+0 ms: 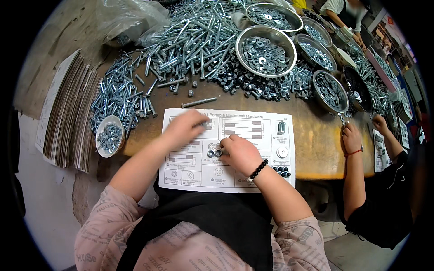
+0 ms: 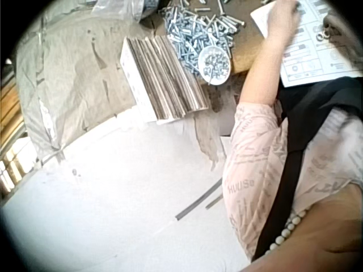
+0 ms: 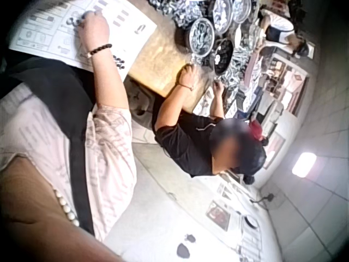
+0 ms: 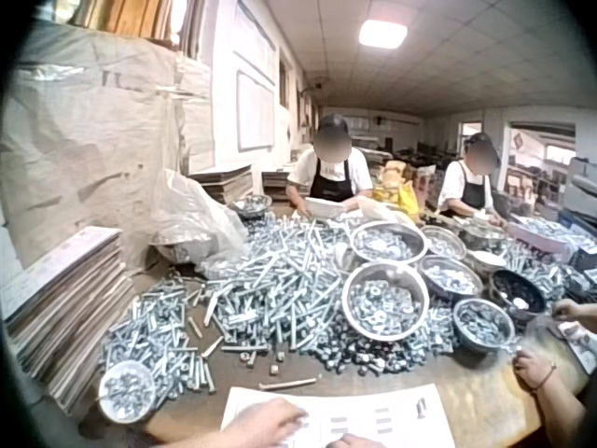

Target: The person sorts metal fasteners from a large pile on a table into designated areas on a printed layout sheet. They pick up bolts, nuts, and washers by hand and place them into specific slots on the sheet, repeating the process continuously.

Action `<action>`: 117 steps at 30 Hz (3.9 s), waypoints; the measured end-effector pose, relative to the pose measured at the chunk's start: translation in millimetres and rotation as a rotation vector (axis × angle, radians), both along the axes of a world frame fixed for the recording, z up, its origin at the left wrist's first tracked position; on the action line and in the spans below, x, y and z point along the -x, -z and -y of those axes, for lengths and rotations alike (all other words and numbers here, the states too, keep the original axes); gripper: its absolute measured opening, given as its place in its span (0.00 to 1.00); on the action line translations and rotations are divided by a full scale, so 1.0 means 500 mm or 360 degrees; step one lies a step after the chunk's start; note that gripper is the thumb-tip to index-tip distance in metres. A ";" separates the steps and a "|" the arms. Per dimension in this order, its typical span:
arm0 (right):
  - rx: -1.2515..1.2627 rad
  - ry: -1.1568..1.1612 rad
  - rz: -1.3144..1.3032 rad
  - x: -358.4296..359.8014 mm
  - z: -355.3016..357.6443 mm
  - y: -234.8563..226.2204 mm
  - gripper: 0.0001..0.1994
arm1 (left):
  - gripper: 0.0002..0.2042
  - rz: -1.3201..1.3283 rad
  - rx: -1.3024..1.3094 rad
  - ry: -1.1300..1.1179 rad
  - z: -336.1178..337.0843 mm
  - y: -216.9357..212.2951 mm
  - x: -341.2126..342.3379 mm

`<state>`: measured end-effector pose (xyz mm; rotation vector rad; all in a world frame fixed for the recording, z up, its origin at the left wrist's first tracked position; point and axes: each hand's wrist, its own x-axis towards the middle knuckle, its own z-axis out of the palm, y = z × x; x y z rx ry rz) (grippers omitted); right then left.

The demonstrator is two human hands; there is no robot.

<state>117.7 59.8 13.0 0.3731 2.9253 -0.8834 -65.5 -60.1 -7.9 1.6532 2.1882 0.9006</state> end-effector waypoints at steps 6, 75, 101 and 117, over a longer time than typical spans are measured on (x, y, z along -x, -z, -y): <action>0.0013 0.0073 0.0035 -0.002 -0.005 0.017 0.16 | 0.14 0.0058 0.0146 0.0325 0.013 0.001 -0.070; -0.0416 0.0522 -0.0419 0.216 -0.219 -0.100 0.11 | 0.12 0.0001 0.0517 -0.0563 0.050 -0.087 0.296; 0.0121 0.0684 -0.0943 -0.050 -0.193 -0.091 0.07 | 0.08 -0.0088 0.0072 -0.0422 -0.057 -0.082 0.134; -0.0343 0.0554 -0.0877 0.012 -0.159 0.008 0.08 | 0.23 -0.0714 0.0081 0.0619 -0.124 -0.022 -0.033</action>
